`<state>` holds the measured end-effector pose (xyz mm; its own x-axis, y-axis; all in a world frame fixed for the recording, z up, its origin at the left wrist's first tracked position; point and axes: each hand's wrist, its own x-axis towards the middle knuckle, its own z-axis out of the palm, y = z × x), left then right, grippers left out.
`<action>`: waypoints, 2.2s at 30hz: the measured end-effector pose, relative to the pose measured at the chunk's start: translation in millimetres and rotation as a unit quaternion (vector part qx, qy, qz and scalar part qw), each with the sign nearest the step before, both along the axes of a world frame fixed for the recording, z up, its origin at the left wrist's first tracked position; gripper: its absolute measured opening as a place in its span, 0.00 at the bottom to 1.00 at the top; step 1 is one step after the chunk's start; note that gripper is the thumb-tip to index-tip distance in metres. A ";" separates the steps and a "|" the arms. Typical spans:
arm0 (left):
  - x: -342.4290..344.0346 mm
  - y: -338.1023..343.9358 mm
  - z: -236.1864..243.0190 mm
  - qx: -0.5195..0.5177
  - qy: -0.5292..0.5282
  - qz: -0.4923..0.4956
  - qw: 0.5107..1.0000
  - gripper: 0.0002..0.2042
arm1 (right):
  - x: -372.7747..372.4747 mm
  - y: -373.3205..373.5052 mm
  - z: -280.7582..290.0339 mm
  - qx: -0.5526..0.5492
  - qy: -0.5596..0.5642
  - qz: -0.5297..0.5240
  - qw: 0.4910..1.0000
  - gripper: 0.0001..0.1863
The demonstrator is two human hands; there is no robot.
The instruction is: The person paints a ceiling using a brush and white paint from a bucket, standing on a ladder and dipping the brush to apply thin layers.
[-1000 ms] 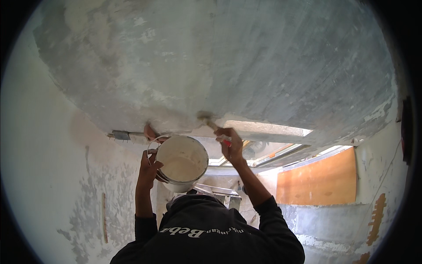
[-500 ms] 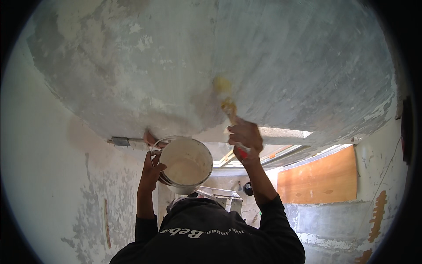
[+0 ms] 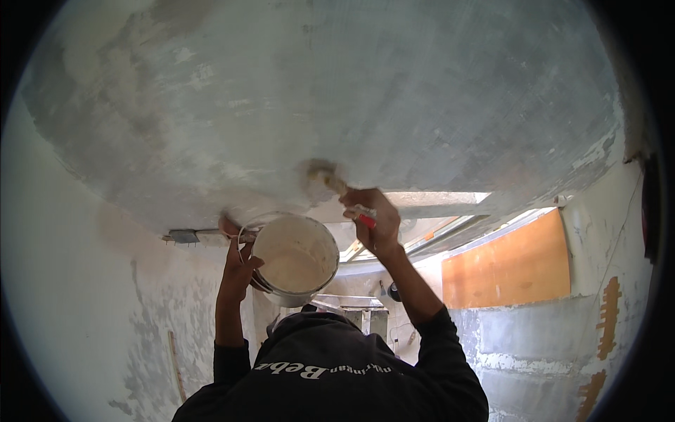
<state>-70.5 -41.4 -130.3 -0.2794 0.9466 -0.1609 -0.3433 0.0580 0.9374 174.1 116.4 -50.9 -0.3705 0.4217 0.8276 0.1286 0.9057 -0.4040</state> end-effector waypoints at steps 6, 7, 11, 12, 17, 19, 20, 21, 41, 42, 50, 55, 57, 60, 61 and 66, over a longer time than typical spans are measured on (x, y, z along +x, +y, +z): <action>3.5 4.5 4.7 0.006 -0.008 -0.004 1.000 0.35 | -6.4 7.6 72.4 0.208 0.119 -0.003 0.971 0.15; 3.4 3.8 6.2 0.005 -0.008 -0.003 1.000 0.35 | -6.1 2.4 76.6 0.224 0.141 -0.008 0.964 0.14; 2.6 2.1 -1.9 0.005 -0.021 -0.005 1.000 0.34 | -1.4 -2.8 64.9 0.237 0.084 -0.035 0.967 0.11; 1.1 0.8 -4.6 0.007 -0.023 -0.008 1.000 0.34 | -0.4 -4.5 60.0 0.229 0.034 -0.043 0.972 0.11; 3.5 0.5 0.9 -0.006 -0.010 -0.010 1.000 0.39 | 3.0 -7.7 13.5 0.164 -0.084 -0.003 0.983 0.14; -0.4 0.2 -1.1 -0.012 -0.005 -0.010 1.000 0.38 | 1.4 -15.2 5.1 0.113 -0.128 0.012 0.985 0.16; -1.5 0.3 -1.0 -0.018 -0.004 -0.009 1.000 0.38 | 1.0 -17.5 6.0 0.103 -0.131 0.018 0.986 0.16; -2.2 0.7 -0.8 -0.024 -0.002 -0.009 1.000 0.38 | 1.3 -19.3 6.7 0.094 -0.134 0.023 0.986 0.15; -1.3 -20.3 14.6 -0.024 0.021 0.025 0.999 0.26 | -16.6 -28.0 -24.5 0.150 -0.195 -0.040 0.968 0.15; -2.8 -22.7 13.7 -0.032 0.017 0.025 0.999 0.26 | -16.4 -30.9 -26.9 0.137 -0.208 -0.037 0.968 0.16; -9.9 -31.4 -14.3 0.001 -0.004 0.026 1.000 0.27 | -9.1 -31.9 26.4 -0.001 -0.092 0.008 0.996 0.16; -4.6 -36.5 -1.0 -0.008 0.001 0.027 1.000 0.27 | -11.0 -25.7 77.1 0.204 -0.006 -0.021 0.979 0.12; -4.1 -36.1 -2.7 0.006 0.003 0.028 1.000 0.27 | -12.3 -22.8 67.5 0.209 -0.039 -0.029 0.977 0.12; -4.1 -36.7 -1.8 -0.001 0.010 0.031 0.999 0.26 | -16.6 -12.3 24.4 0.226 -0.085 -0.042 0.969 0.12; -4.9 -37.8 -1.5 -0.009 0.013 0.033 0.999 0.26 | -16.5 -11.1 4.1 0.216 -0.101 -0.042 0.970 0.12; -8.5 -45.1 -1.3 -0.025 0.009 0.048 0.998 0.23 | -10.1 -19.9 -89.1 0.139 -0.178 -0.023 0.974 0.12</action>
<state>-79.0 -86.4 -131.6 -0.3718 0.9062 -0.2014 -0.3327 0.0725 0.9402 164.0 96.5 -140.0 -0.6402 0.2221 0.7354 0.2583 0.9638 -0.0662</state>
